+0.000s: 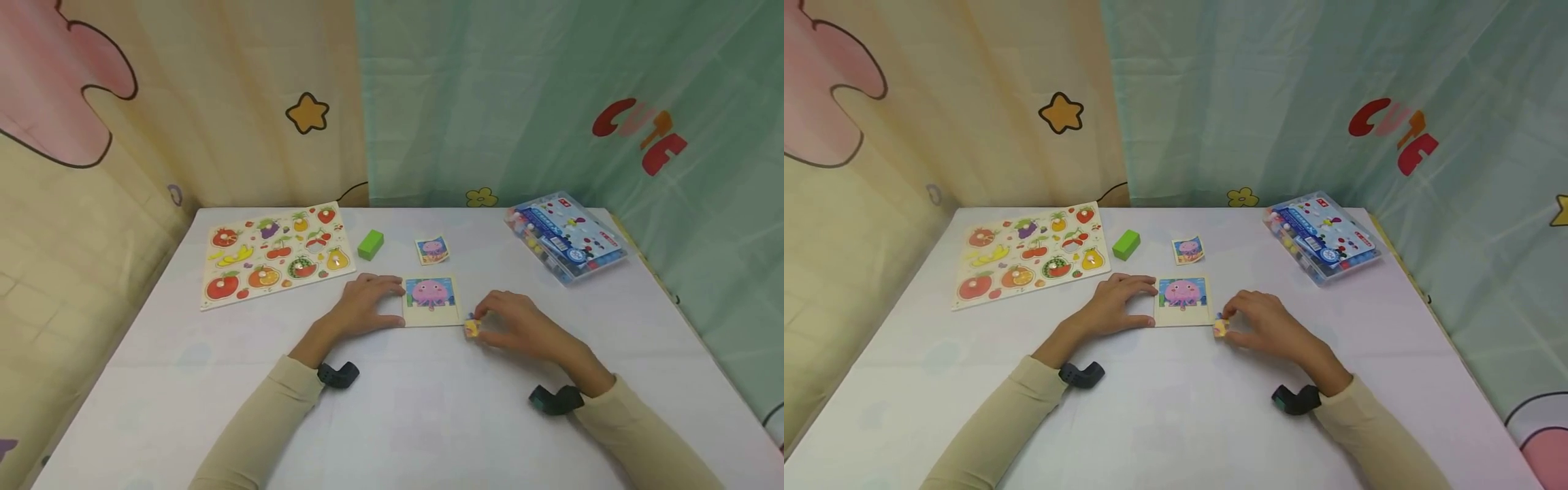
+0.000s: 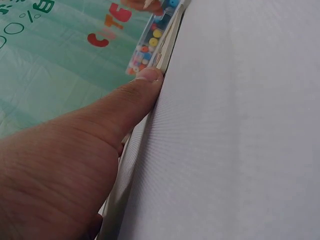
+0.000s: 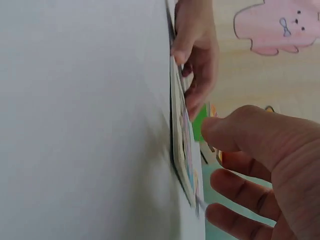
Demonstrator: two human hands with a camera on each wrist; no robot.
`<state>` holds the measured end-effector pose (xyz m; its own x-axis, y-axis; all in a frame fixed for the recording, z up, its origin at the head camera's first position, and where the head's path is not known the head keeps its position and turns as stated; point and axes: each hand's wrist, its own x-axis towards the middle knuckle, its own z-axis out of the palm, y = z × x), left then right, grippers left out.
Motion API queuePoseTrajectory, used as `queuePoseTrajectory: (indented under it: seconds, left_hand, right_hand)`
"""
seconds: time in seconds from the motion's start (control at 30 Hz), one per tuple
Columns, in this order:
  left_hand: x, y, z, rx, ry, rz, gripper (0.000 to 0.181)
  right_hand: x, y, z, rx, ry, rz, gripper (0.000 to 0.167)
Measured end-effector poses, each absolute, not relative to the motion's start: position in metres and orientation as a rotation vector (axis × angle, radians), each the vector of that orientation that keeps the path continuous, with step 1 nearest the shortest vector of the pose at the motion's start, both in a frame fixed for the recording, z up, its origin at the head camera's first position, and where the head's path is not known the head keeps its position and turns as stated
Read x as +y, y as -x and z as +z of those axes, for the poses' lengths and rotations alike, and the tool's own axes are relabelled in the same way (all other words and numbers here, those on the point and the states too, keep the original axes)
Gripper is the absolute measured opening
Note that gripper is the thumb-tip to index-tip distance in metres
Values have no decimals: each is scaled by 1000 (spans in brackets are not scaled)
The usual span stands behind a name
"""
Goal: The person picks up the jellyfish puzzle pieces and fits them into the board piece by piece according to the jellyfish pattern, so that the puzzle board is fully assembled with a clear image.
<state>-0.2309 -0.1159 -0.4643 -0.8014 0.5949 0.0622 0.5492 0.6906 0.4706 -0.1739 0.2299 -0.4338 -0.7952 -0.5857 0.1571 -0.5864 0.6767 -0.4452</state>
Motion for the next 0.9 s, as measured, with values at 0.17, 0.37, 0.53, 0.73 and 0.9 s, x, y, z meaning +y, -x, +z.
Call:
queuePoseTrajectory:
  seconds: [0.17, 0.37, 0.53, 0.73, 0.9]
  left_hand:
    - [-114, 231, -466, 2805, -939, 730, 58]
    - [-111, 231, -467, 2811, -956, 737, 58]
    - [-112, 231, -466, 2822, -959, 728, 58]
    - [-114, 230, -465, 2823, -954, 731, 58]
    - [-116, 230, -464, 2840, -935, 714, 58]
  right_hand:
    - [173, 207, -430, -2924, -1049, 754, 23]
    - [141, 222, -437, -3019, -964, 726, 20]
    - [139, 224, -436, -3049, -964, 745, 20]
    - [137, 225, -439, -3010, -962, 764, 17]
    - [132, 224, -441, -2968, -979, 736, 25]
